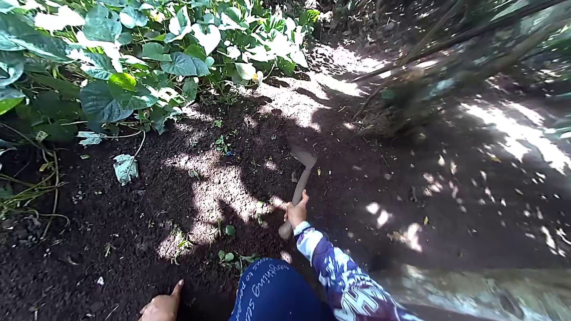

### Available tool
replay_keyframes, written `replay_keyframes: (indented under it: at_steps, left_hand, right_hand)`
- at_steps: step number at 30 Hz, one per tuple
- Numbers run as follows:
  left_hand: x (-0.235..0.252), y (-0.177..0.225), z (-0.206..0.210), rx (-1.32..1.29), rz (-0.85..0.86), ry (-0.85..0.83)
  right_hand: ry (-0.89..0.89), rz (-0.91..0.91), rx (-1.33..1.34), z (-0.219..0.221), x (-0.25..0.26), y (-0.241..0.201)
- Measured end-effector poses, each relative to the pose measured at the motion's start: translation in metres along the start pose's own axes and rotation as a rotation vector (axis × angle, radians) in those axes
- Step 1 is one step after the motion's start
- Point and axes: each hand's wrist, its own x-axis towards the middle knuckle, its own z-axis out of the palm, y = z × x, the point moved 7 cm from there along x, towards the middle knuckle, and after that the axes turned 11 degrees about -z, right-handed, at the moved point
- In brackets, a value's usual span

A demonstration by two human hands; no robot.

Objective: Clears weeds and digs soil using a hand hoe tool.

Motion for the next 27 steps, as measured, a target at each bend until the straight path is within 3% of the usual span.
replay_keyframes:
  at_steps: [3, 7, 11, 17, 20, 23, 27]
  left_hand:
    - [0.0, 0.0, 0.001, -0.006, -0.005, -0.008]
    - [0.003, 0.0, 0.003, -0.002, -0.015, -0.003]
    - [0.0, -0.001, -0.001, 0.003, -0.017, -0.009]
    - [0.0, -0.001, -0.002, -0.025, -0.026, -0.002]
    - [-0.003, -0.002, -0.003, -0.024, -0.027, 0.001]
    - [-0.003, 0.0, -0.004, -0.014, -0.021, -0.009]
    - [-0.002, 0.0, -0.004, -0.045, -0.027, 0.012]
  right_hand:
    - [-0.015, -0.025, 0.024, -0.013, -0.009, 0.001]
    - [0.061, -0.1, -0.011, -0.004, 0.029, -0.033]
    - [-0.055, -0.036, -0.137, 0.01, 0.011, -0.009]
    - [0.036, -0.086, 0.116, 0.018, 0.032, -0.032]
    - [-0.113, -0.037, 0.007, 0.038, 0.01, -0.008]
    - [-0.197, -0.019, 0.028, 0.024, -0.024, 0.011]
    - [-0.052, -0.081, 0.276, 0.0, -0.015, -0.012]
